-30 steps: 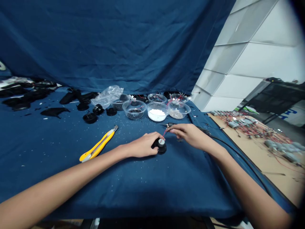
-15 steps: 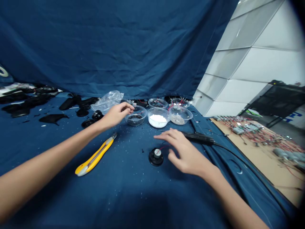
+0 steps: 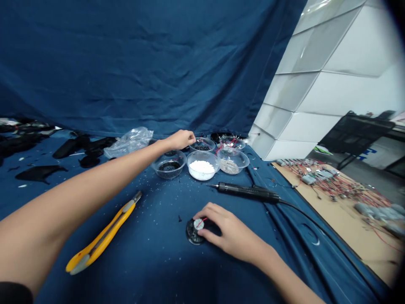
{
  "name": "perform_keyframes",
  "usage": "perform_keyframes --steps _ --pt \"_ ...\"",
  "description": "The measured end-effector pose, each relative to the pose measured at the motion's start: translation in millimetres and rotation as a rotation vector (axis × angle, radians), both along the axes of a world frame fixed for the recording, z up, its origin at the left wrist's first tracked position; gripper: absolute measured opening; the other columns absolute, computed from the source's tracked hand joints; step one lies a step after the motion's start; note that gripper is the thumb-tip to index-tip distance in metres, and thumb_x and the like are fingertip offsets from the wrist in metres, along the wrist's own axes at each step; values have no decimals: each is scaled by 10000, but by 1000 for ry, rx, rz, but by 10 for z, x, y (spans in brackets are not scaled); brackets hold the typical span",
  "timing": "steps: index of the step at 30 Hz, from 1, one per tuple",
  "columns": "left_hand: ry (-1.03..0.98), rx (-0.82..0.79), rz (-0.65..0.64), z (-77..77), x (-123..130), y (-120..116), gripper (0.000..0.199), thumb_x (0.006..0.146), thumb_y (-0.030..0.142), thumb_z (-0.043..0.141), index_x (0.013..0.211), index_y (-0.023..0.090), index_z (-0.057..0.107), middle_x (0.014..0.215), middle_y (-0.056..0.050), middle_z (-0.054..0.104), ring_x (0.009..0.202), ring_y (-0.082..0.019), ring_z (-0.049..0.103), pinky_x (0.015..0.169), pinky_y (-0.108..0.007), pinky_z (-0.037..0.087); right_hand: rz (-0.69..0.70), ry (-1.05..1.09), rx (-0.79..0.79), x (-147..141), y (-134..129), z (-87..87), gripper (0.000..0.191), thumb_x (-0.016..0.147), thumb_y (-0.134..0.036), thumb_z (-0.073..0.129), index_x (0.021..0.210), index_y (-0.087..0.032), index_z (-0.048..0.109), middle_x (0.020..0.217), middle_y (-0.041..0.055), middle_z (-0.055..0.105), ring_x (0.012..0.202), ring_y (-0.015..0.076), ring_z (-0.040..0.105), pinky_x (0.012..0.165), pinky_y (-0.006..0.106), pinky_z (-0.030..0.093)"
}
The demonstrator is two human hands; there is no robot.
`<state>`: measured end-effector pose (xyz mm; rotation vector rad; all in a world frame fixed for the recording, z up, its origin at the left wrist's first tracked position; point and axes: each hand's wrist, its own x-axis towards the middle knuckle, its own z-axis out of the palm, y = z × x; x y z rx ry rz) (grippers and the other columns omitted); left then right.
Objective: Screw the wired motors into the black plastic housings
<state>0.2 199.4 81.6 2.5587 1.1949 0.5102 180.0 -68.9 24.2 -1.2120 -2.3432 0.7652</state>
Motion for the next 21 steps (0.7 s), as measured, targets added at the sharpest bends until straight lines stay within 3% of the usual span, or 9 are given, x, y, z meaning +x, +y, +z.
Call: perform_keyframes --steps 3,6,12,17,21 --pt "96 -42 -67 -63 330 287 227 809 189 563 981 124 697 978 -81 698 874 -179 609 769 -246 398 7 -9 11 -17 26 -26 224 902 -289 545 1118 -243 584 1073 18 592 1027 165 529 947 310 417" --pt "207 -121 -105 -171 589 500 220 734 142 587 901 134 729 859 -60 710 780 -170 621 709 -234 417 31 -4 17 -5 47 -31 232 899 -266 543 1126 -232 575 1069 25 590 995 159 530 901 295 437" --pt "378 -191 -45 -397 770 712 169 558 180 718 718 132 745 699 -73 683 717 -228 604 728 -303 449 57 54 9 42 55 -53 235 897 -250 547 1130 -238 566 1081 21 590 989 149 527 888 282 434" --pt "275 -132 -19 -451 731 751 114 596 121 679 698 141 727 683 -48 682 663 -168 586 681 -235 429 64 62 16 45 58 -69 228 904 -245 536 1129 -233 570 1066 26 590 977 148 527 870 278 433" --pt "51 16 16 -361 695 579 131 723 116 600 793 128 710 818 -65 704 741 -155 608 697 -218 418 63 68 44 36 67 -99 226 896 -252 548 1118 -218 575 1066 31 593 978 151 534 875 280 435"
